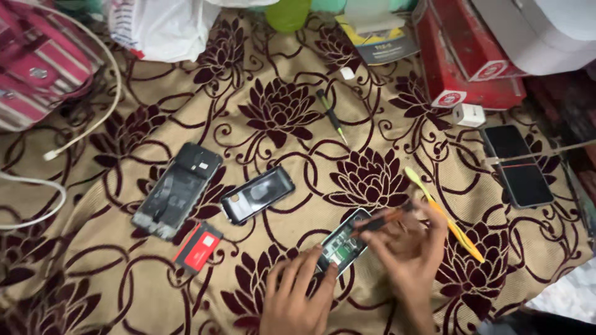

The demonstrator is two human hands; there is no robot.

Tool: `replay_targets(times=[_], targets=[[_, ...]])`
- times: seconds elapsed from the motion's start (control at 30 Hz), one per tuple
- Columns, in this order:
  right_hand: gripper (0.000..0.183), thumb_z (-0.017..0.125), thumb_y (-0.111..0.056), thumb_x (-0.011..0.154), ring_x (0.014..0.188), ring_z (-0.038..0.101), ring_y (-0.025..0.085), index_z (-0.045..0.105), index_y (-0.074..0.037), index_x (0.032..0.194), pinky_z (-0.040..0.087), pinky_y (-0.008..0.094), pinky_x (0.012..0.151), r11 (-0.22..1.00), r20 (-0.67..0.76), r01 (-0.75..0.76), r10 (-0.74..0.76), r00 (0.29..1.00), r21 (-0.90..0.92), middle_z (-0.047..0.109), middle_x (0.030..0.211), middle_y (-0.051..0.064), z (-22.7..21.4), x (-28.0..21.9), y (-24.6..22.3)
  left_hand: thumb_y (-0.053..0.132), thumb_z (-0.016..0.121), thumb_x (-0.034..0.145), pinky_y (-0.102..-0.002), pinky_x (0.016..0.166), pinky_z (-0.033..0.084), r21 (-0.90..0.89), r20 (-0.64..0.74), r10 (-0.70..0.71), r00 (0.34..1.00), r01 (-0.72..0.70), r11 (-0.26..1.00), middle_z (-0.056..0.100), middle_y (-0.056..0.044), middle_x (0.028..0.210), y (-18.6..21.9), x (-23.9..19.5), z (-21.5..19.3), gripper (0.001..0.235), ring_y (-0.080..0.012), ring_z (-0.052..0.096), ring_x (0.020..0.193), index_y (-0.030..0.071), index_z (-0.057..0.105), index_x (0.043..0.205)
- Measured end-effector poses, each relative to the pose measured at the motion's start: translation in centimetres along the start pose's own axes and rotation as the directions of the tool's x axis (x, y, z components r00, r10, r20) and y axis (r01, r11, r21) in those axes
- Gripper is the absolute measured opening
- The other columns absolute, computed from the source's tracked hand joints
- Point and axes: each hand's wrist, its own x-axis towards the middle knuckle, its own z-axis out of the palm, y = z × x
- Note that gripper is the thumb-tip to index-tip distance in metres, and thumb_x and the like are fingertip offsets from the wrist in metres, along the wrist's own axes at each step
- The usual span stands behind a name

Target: The person cleans a red phone battery with a toothbrush, then uses a screwdriver and toothbrush to clean the internal components of a disassembled mobile phone. The person handles the battery, phone, screwdriver, and toothbrush throughout the task.

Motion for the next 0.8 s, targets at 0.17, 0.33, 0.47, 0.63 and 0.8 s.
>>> replay_targets(times=[0.17, 0.33, 0.47, 0.63, 0.8], targets=[[0.071, 0.069, 0.017, 0.087, 0.105, 0.076, 0.036, 0.036, -0.007, 0.145, 0.071, 0.041, 0.086, 0.989, -0.121, 0.082, -0.097, 0.988, -0.127, 0.067, 0.115, 0.029, 1.5, -2.7, 0.6, 0.024, 0.068, 0.094, -0.053, 0.098, 0.042, -0.061, 0.059, -0.023, 0.998, 0.026, 0.998, 0.062, -0.025, 0.133, -1.0, -1.5, 1.6, 0.030, -0.0339, 0.060, 0.123, 0.011, 0.075, 0.121], [0.072, 0.070, 0.016, 0.088, 0.106, 0.077, 0.036, 0.031, -0.008, 0.144, 0.068, 0.038, 0.084, 0.976, 0.014, 0.106, -0.105, 0.994, -0.192, 0.066, 0.117, 0.029, 1.1, -3.2, 0.3, 0.028, 0.073, 0.092, -0.052, 0.103, 0.038, -0.145, 0.062, -0.141, 0.988, 0.149, 0.978, 0.063, -0.022, 0.140, -0.6, -2.1, 2.4, 0.024, -0.0329, 0.059, 0.126, 0.015, 0.076, 0.112], [0.074, 0.071, 0.016, 0.086, 0.104, 0.077, 0.035, 0.031, -0.009, 0.143, 0.068, 0.038, 0.083, 0.971, 0.021, 0.104, -0.101, 0.995, -0.215, 0.068, 0.116, 0.029, 1.3, -3.4, 0.4, 0.028, 0.074, 0.089, -0.054, 0.106, 0.036, -0.184, 0.101, -0.225, 0.969, 0.241, 0.953, 0.064, -0.018, 0.137, -0.5, -2.1, 2.8, 0.032, -0.0325, 0.059, 0.127, 0.013, 0.073, 0.117], [0.073, 0.069, 0.016, 0.086, 0.108, 0.075, 0.037, 0.029, -0.007, 0.143, 0.067, 0.041, 0.086, 0.974, -0.010, 0.040, -0.044, 0.999, -0.225, 0.065, 0.119, 0.031, 1.0, -3.7, 0.7, 0.031, 0.072, 0.093, -0.053, 0.108, 0.035, -0.185, 0.176, -0.273, 0.946, 0.304, 0.935, 0.066, -0.015, 0.136, -0.8, -2.4, 2.8, 0.052, -0.0299, 0.059, 0.130, 0.002, 0.060, 0.134], [0.073, 0.068, 0.017, 0.087, 0.108, 0.076, 0.038, 0.029, -0.007, 0.144, 0.067, 0.042, 0.086, 0.983, -0.012, 0.048, -0.051, 0.999, -0.178, 0.065, 0.119, 0.032, 1.2, -3.6, 0.7, 0.033, 0.067, 0.094, -0.051, 0.106, 0.035, -0.108, 0.171, -0.230, 0.958, 0.250, 0.962, 0.066, -0.017, 0.136, -0.8, -1.9, 2.4, 0.054, -0.0302, 0.058, 0.128, 0.003, 0.056, 0.136]])
